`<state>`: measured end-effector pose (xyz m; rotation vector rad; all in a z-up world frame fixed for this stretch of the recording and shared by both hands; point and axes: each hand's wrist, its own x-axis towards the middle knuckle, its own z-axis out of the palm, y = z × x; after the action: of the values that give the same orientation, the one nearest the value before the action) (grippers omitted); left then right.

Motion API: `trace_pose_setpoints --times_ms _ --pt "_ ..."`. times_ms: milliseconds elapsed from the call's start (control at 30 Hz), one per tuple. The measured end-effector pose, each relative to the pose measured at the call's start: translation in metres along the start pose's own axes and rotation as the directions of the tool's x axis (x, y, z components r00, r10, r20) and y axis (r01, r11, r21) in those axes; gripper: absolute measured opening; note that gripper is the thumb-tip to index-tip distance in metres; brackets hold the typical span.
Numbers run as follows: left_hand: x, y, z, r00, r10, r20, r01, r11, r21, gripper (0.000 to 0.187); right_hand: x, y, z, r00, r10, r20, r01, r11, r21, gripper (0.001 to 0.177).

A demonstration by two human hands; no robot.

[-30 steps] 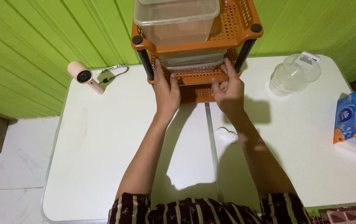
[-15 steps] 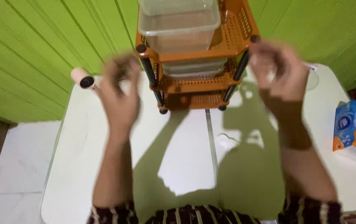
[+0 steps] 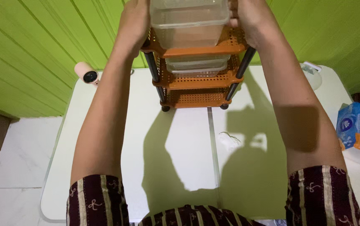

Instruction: The person assembles a three-tier orange plastic storage rack by inserting black corner caps into the frame. They then place clear plastic containers and a glass jar onto the shelves. The person wipes the rack and the jar with a white cloth during the process.

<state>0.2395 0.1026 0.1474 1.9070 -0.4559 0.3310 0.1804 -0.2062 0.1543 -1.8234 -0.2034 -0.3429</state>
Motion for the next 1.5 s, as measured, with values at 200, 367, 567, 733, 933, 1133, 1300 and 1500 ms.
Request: trace_pose_setpoints --times_ms 200,367,567,733,933,1133,1300,1500 --pt "0.002 0.000 0.019 0.997 0.049 0.057 -0.049 0.999 0.002 0.074 -0.005 0.014 -0.021 1.000 0.005 -0.002 -0.005 1.000 -0.011 0.036" --pt "-0.006 0.016 0.011 0.999 -0.033 -0.013 0.033 0.999 -0.023 0.062 -0.002 0.012 -0.020 1.000 -0.002 -0.030 0.001 1.000 -0.010 0.029" --pt "-0.072 0.037 -0.014 0.901 0.380 -0.212 -0.407 0.908 -0.103 0.040 -0.103 0.003 -0.053 0.891 -0.290 -0.350 0.118 0.891 -0.439 0.036" --pt "-0.182 0.040 -0.005 0.921 0.366 -0.137 -0.390 0.870 -0.301 0.027 -0.214 0.050 -0.032 0.918 -0.386 -0.088 0.327 0.865 -0.381 0.004" --pt "-0.238 -0.009 0.122 0.978 0.074 0.193 0.016 0.903 -0.429 0.019 -0.266 0.153 -0.055 0.858 -0.162 -0.488 -0.120 0.860 -0.496 0.040" --pt "-0.236 -0.043 0.248 0.889 0.119 0.443 0.048 0.936 -0.348 0.030 -0.252 0.203 -0.135 0.730 -0.227 -0.645 -0.223 0.812 -0.539 0.067" --pt "-0.213 -0.063 0.332 0.889 0.082 0.451 0.081 0.941 -0.330 0.030 -0.235 0.219 -0.155 0.782 -0.399 -0.480 -0.080 0.699 -0.711 0.062" --pt "-0.201 -0.088 0.409 0.876 0.050 0.479 0.033 0.986 -0.164 0.036 -0.231 0.240 -0.158 0.771 -0.298 -0.563 -0.182 0.744 -0.643 0.054"
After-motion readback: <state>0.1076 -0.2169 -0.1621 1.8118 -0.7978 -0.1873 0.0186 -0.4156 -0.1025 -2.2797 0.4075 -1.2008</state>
